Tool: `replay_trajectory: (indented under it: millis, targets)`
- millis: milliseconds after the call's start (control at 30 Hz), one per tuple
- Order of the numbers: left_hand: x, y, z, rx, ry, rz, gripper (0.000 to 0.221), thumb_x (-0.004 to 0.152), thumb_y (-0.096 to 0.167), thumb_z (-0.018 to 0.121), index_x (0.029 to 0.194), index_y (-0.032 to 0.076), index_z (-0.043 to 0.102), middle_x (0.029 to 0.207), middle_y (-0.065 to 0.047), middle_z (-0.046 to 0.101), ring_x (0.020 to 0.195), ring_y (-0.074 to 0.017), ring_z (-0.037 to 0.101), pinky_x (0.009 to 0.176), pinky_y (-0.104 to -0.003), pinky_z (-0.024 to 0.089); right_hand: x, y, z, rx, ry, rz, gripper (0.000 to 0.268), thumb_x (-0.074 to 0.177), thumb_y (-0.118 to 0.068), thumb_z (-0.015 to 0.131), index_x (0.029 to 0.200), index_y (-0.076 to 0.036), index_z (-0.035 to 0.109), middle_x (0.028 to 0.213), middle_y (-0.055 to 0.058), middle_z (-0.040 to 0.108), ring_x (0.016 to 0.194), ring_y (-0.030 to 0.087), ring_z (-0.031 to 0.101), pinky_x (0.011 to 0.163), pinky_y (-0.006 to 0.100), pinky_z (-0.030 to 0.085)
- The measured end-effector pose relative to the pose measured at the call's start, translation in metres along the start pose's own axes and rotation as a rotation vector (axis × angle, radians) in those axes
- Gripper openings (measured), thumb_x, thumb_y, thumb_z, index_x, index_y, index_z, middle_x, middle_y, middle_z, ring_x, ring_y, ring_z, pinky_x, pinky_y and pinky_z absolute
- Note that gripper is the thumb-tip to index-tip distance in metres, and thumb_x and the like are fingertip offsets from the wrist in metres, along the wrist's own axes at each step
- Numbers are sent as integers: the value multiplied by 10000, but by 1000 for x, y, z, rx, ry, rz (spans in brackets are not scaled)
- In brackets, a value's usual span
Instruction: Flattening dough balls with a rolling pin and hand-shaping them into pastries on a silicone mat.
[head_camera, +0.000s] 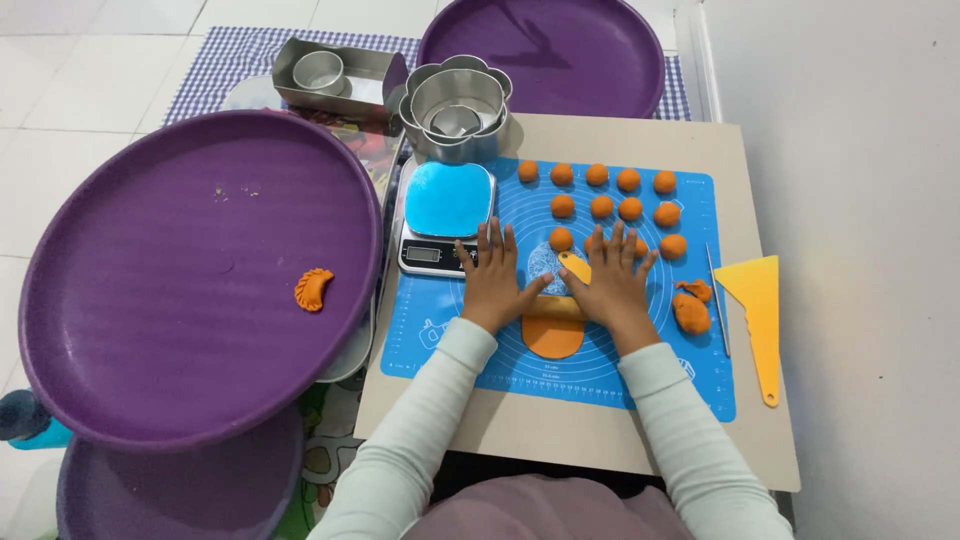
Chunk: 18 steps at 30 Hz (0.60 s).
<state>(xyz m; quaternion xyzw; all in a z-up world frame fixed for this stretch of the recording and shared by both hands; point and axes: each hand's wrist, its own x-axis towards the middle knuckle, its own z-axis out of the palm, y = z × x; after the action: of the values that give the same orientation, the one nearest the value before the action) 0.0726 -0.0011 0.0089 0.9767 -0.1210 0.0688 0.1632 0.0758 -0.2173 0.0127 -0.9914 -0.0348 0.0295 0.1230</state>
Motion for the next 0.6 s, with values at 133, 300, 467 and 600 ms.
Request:
replay_trajectory:
  millis: [133,300,467,600]
  targets:
    - [-14,5,0,0,32,-7,1096,910,824,319,1608,29,30,1675,-234,-65,1538,-386,-146,1141,-709,-173,-14,-5,-4,-1,-4,16,1000,933,-764,374,1667,-150,84,1715,229,-6,1581,414,-74,1171,744,-124]
    - [-77,14,0,-39,20,35,1192,837,821,463,1589,-28,96,1667,-262,5,1542,-387,-95,1162,-637,-184,-72,-8,11,-25,216,-100,861,1018,-696,300,1635,-96,280,1682,264,219,1573,443,114,1162,767,-11]
    - [-140,21,5,-69,2,68,1256,791,874,477,1583,-37,128,1656,-277,80,1542,-404,-35,1185,-589,-130,-127,8,44,-40,287,-162,885,978,-643,420,1630,-65,262,1727,168,155,1600,351,28,1192,711,29]
    - [-130,10,24,18,33,109,1286,768,901,436,1595,-24,97,1670,-266,19,1546,-407,-61,1173,-630,-139,-121,6,33,-42,296,-189,849,986,-586,465,1585,3,344,1696,232,239,1550,437,190,1145,782,56]
